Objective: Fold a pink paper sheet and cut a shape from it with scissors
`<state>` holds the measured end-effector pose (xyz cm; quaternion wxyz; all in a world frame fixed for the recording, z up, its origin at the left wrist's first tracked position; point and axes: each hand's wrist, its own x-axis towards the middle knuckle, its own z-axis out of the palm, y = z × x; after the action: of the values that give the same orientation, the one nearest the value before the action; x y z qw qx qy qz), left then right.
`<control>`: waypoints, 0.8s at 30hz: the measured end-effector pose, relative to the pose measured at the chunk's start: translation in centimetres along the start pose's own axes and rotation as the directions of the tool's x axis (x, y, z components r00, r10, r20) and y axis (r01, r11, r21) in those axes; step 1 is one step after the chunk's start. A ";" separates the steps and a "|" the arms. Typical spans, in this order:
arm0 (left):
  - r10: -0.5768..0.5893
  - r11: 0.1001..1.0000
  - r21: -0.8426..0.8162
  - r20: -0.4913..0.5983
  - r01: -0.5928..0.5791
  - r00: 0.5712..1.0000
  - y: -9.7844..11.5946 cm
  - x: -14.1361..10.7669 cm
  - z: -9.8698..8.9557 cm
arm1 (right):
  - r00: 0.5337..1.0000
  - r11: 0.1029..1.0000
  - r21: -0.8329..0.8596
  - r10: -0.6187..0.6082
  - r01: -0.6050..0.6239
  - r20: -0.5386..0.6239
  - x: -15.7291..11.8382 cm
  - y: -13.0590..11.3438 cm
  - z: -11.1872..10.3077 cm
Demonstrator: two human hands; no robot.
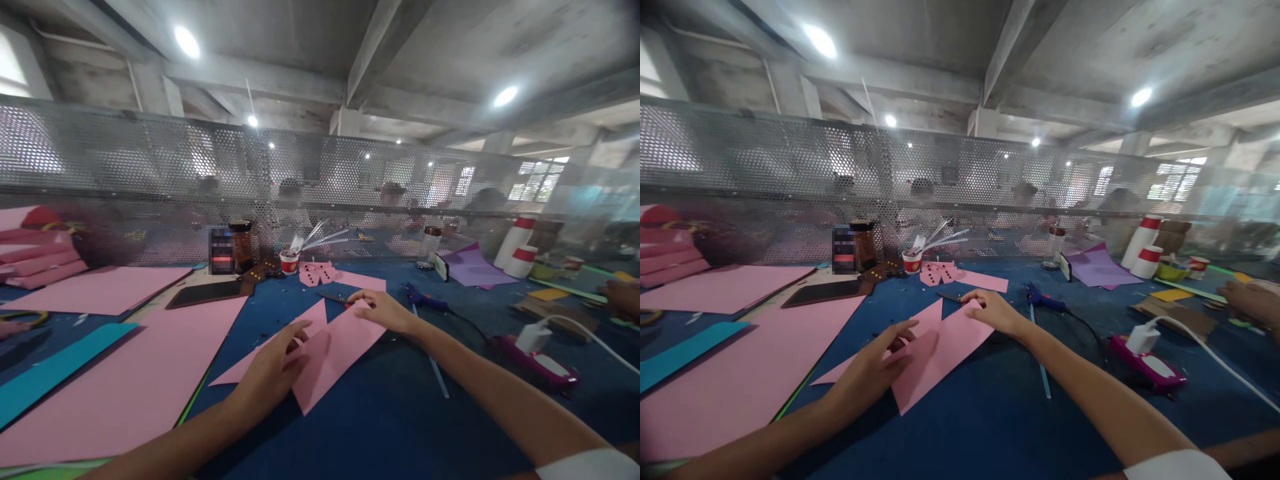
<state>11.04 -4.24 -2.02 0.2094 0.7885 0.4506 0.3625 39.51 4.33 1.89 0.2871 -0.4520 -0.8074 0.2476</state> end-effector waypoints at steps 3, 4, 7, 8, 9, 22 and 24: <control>-0.047 0.998 -0.037 -0.026 0.046 0.999 0.3 0.0 -0.3 | 0.991 0.999 0.028 0.046 -0.043 -0.126 0.9 1.2 -2.5; -0.041 0.997 -0.059 -0.013 0.040 0.999 0.3 0.0 -0.4 | 0.981 0.996 0.025 0.083 -0.080 -0.177 1.2 1.8 -3.5; -0.004 0.995 -0.097 0.016 0.006 1.000 0.3 0.0 -0.4 | 0.908 0.977 -0.023 0.190 -0.213 -0.373 2.3 4.3 -7.0; 0.000 0.996 -0.091 0.016 0.002 1.000 0.2 0.0 -0.3 | 0.888 0.969 -0.036 0.209 -0.245 -0.410 2.7 5.2 -8.0; 0.002 0.996 -0.085 0.012 -0.001 1.000 0.2 0.0 -0.3 | 0.866 0.959 -0.052 0.228 -0.279 -0.445 3.2 6.2 -8.8; -0.002 0.998 -0.066 0.050 0.005 0.999 0.0 0.1 -0.4 | 0.784 0.765 -0.286 0.421 -0.577 -0.456 9.6 13.2 -8.7; 0.000 0.997 -0.074 0.049 0.004 0.999 0.0 0.0 -0.3 | 0.792 0.756 -0.311 0.421 -0.576 -0.443 10.4 13.3 -8.2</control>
<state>10.80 -4.19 -1.80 0.2500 0.7884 0.4323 0.3592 48.53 20.76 1.48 0.2392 -0.7415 -0.6250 0.0482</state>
